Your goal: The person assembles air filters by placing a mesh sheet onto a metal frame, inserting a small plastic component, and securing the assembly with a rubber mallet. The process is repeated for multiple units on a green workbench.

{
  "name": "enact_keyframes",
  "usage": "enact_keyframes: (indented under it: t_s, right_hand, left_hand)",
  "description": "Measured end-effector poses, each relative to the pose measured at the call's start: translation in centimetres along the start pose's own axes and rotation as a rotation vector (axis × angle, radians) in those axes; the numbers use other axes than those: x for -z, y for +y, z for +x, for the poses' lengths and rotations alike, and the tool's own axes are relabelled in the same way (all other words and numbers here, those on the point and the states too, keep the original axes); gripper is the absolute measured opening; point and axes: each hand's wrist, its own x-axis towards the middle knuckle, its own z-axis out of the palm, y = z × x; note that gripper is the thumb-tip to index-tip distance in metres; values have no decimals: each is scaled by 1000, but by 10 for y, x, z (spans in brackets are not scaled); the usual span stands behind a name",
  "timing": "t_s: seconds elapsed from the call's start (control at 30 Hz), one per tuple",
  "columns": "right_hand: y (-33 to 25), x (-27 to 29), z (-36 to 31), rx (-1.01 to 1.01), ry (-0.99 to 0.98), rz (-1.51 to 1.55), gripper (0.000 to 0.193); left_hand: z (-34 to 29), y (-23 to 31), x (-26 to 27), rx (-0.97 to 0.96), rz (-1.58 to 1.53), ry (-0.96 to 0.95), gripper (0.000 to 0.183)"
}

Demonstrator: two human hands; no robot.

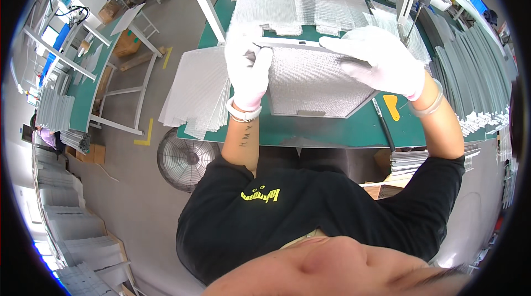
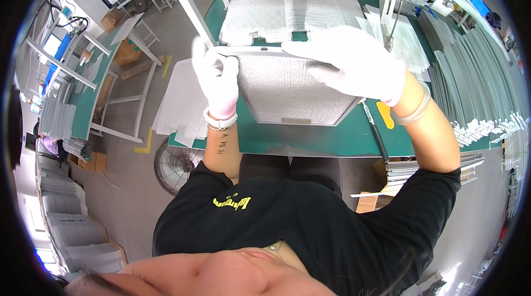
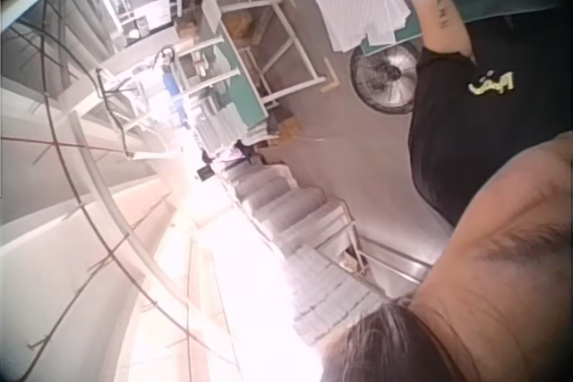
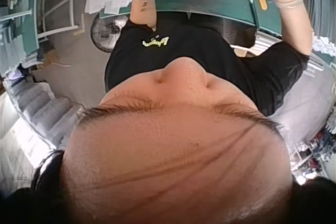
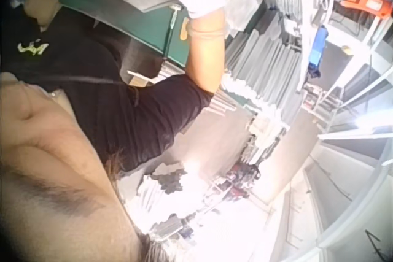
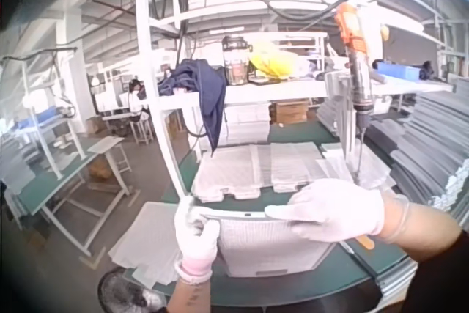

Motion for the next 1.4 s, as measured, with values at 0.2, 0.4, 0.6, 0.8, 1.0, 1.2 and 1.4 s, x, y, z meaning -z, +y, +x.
enact_keyframes:
  t_s: [0.2, 0.4, 0.6, 0.8, 1.0, 1.2, 1.4]
  right_hand:
    - [-5, 5, -3, -5, 51, -182, 49]
    - [-16, -19, -92, -427, 880, 102, 34]
    - [-13, -173, -264, -1107, 85, -247, 58]
    - [-22, -188, -262, -1222, -173, -342, 47]
    - [-30, -163, -284, -1104, 196, -129, 55]
    - [-83, -20, -202, -933, 78, 200, 59]
    - [-84, 53, -151, -752, 200, 95, 59]
  left_hand:
    - [-6, -25, 8, -241, 226, -80, 41]
    - [4, -23, 6, -336, 369, -72, 33]
    - [77, 41, 8, -344, 293, -273, 35]
    - [80, 68, -73, -1018, 379, -1020, 39]
    - [30, 21, -99, -901, 694, -1184, 39]
    - [-23, 15, -115, -556, 618, -582, 68]
    - [-35, -4, -131, -494, 695, -359, 70]
